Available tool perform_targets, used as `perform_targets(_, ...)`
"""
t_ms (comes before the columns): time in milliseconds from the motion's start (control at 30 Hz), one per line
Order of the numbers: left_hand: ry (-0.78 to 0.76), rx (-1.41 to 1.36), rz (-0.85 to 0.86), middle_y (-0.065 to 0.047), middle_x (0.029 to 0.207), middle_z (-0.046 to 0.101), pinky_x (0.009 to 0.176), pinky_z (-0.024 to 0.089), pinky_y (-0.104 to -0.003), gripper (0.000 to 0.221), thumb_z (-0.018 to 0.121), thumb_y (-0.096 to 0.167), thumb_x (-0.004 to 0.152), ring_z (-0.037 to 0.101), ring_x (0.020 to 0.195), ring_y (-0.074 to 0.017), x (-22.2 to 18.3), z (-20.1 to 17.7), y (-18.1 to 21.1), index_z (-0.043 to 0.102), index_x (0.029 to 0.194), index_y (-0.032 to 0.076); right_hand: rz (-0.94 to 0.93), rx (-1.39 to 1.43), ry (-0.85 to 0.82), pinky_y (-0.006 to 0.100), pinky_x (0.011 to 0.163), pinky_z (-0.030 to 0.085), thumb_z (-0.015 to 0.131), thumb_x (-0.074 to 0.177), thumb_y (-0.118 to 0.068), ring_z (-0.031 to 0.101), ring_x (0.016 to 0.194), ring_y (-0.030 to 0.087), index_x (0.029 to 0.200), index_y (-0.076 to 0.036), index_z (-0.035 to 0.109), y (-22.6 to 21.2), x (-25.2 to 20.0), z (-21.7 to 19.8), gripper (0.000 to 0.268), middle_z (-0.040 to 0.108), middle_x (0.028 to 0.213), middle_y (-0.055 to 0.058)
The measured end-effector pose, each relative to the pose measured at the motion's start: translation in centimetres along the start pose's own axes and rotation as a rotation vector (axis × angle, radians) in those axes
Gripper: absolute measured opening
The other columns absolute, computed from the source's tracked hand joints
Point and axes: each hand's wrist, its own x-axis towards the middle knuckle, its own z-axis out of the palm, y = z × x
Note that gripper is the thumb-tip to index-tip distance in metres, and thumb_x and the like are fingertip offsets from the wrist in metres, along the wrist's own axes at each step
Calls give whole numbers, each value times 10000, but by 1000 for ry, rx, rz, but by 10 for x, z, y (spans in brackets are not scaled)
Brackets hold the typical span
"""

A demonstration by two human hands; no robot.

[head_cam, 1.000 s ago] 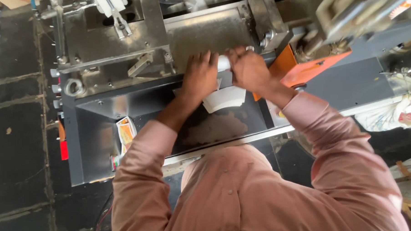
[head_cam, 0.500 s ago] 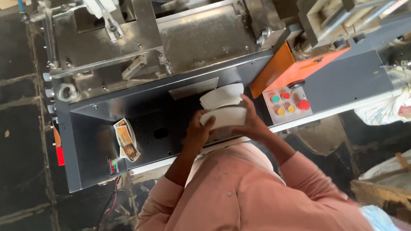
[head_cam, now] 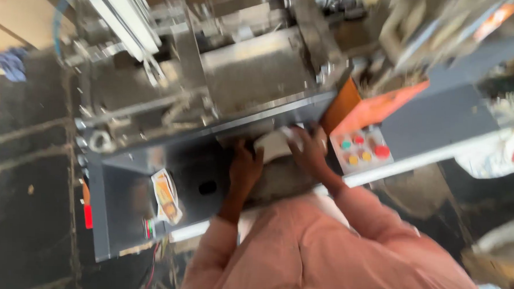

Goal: Feeding paper blanks and stacking cups in an automated paper cup manufacturing machine.

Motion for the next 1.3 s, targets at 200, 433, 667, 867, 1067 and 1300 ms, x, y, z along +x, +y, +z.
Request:
perform_targets(200, -164, -604, -138, -163, 1258, 624, 974, 491, -447, 755, 564, 612, 993, 598, 1175, -331, 19, 33, -34, 465, 1430, 5, 609, 728, -274, 449, 1123, 395, 718, 925, -547, 485, 1353, 338, 1556, 2, 198, 29, 8, 40, 985, 469, 1452, 230)
perform_targets(433, -694, -419, -82, -228, 1350, 620, 1015, 470, -404, 827, 732, 487, 863, 580, 1222, -342, 39, -6, -49, 485, 1478, -8, 790, 1013, -697, 457, 974, 463, 863, 647, -435, 491, 1211, 236, 1460, -143, 344, -11, 29, -18, 1007, 503, 1319, 105)
perform_targets(667, -535, 65, 375, -266, 1423, 497, 1091, 401, -501, 1320, 963, 401, 556, 493, 1297, -417, -4, -70, 19, 209, 1580, 48, -240, 1031, -465, 421, 1104, 437, 1000, 664, -356, 475, 1293, 268, 1474, -72, 306, -5, -19, 13, 1105, 479, 1351, 170)
perform_targets(867, -351, 448, 212, -251, 1475, 497, 1016, 418, -593, 1318, 909, 368, 627, 505, 1257, -476, -29, -36, 13, 133, 1658, 101, -168, 404, -568, 537, 1199, 257, 952, 743, -389, 270, 1519, 480, 1659, -31, 59, 16, -32, 28, 1328, 225, 1676, 288)
perform_targets(1067, -247, -237, 251, -285, 1561, 393, 1165, 411, -529, 1316, 939, 370, 718, 449, 1408, -481, -53, -17, -17, 87, 1664, 35, -361, 482, -474, 536, 1261, 180, 961, 639, -460, 133, 1562, 489, 1609, -26, 79, -31, -1, -58, 1380, 159, 1675, 251)
perform_targets(1300, -330, -393, 190, -228, 1526, 410, 1164, 443, -482, 1285, 974, 290, 630, 468, 1408, -407, -59, 11, -33, 192, 1624, 59, -614, 368, -592, 531, 1268, -3, 909, 809, -442, -131, 1540, 472, 1609, 73, 0, -1, 12, -115, 1315, -83, 1665, 313)
